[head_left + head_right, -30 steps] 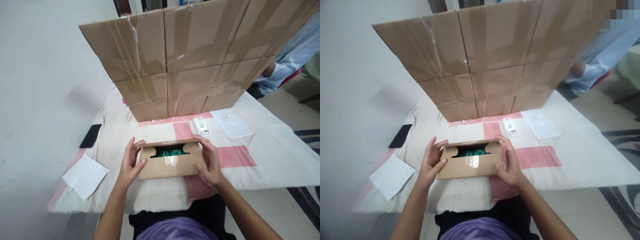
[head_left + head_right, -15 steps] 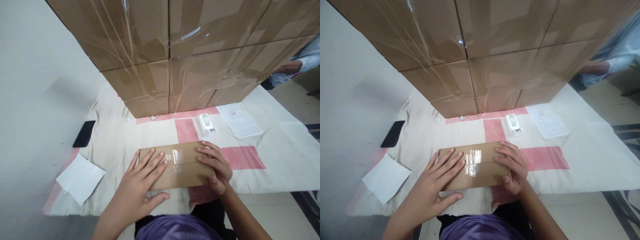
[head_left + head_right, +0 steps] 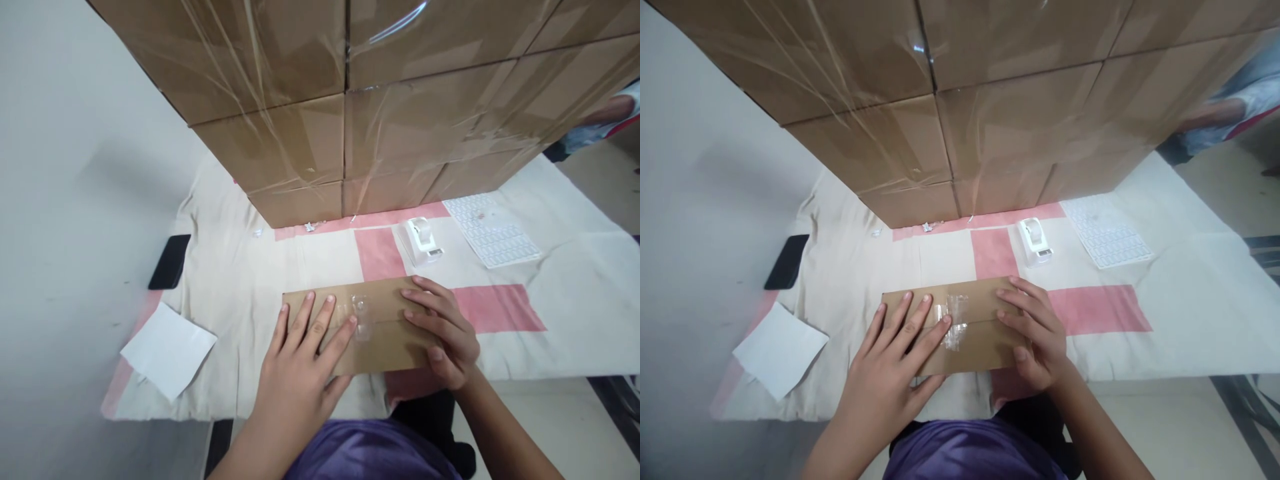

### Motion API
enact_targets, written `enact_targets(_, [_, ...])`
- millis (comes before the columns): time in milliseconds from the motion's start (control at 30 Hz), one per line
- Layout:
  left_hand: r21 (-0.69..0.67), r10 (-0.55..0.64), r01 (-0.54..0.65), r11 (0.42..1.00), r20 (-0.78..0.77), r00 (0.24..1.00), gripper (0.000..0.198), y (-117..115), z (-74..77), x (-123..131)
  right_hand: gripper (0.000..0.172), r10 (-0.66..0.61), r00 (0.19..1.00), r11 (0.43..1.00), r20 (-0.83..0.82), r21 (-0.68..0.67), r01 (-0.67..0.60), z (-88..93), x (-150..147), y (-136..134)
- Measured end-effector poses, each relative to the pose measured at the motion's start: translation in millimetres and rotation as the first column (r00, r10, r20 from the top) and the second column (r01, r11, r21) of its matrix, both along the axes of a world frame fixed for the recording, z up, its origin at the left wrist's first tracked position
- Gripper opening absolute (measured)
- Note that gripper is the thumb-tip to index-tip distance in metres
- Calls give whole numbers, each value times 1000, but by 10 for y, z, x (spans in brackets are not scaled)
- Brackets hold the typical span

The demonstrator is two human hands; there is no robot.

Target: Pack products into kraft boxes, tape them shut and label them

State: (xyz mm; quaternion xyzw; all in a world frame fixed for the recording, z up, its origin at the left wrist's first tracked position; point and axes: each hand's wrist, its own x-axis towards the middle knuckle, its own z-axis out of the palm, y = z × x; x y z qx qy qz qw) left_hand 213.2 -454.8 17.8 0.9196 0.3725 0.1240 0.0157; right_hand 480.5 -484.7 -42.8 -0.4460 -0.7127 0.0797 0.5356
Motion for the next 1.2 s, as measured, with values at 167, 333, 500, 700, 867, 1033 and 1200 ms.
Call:
enact_targets(167, [-17, 13, -13, 1000, -9, 1000, 58, 15, 32, 12, 35, -1, 1000, 1000, 10, -23, 1, 44, -5, 17])
enact_targets(333, [-21, 29, -30, 999, -24, 999, 62, -2, 35, 61, 33, 43, 996, 998, 81, -50, -39, 92, 58, 20])
enact_targets(500, [-14, 43, -43, 999, -43, 998, 61, -39, 13, 96, 34, 69, 986, 995, 154, -82, -57, 116, 123, 1])
enact_targets(700, [22, 60, -59, 998, -33, 998, 66, -88, -79, 99, 37, 83, 984, 994, 158, -79, -72, 67, 134, -10])
enact_targets(867, [109, 58, -62, 992, 45, 997, 62, -37, -145, 57, 45, 63, 997, 998, -40, -27, -65, -68, 295, 19])
enact_targets(1033, [145, 28, -33, 989, 37, 999, 58, 56, -119, 23, 27, -395, 879, 905, -268, -278, 322, -192, 856, 337])
enact_targets(1200, [184, 59, -66, 981, 41, 997, 57, 218, -115, 51, 41, -575, 787, 617, -221, -750, 240, -243, 1338, 872])
